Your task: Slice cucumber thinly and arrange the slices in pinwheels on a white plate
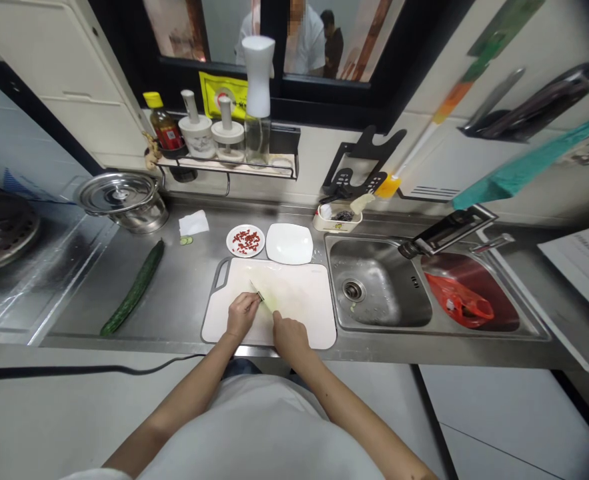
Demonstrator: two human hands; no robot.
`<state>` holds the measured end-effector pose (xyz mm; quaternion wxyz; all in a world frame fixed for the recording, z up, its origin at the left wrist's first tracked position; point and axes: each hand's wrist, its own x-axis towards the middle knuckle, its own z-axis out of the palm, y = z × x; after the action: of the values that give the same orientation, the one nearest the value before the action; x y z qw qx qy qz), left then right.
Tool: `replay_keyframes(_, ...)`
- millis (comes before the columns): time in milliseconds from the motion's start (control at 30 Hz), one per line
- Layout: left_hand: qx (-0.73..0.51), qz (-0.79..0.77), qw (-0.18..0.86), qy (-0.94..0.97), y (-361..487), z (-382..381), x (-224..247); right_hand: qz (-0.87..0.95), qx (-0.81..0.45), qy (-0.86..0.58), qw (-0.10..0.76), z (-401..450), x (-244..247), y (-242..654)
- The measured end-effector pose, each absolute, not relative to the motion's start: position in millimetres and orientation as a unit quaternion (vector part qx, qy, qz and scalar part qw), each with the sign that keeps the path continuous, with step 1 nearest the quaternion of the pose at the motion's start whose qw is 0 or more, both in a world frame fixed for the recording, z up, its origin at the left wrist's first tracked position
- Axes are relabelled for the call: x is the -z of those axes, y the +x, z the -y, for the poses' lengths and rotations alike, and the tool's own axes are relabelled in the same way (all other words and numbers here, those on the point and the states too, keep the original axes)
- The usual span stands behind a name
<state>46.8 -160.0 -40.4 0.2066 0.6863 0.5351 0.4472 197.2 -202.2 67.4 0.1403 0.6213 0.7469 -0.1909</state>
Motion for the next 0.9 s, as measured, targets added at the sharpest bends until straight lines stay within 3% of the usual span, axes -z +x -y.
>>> replay_keyframes(900, -0.433, -0.54, 0.204, 0.693, 46.0, 158.4, 40.5, -0.767, 0.18, 0.603, 0.126, 189.1, -64.6, 188.9)
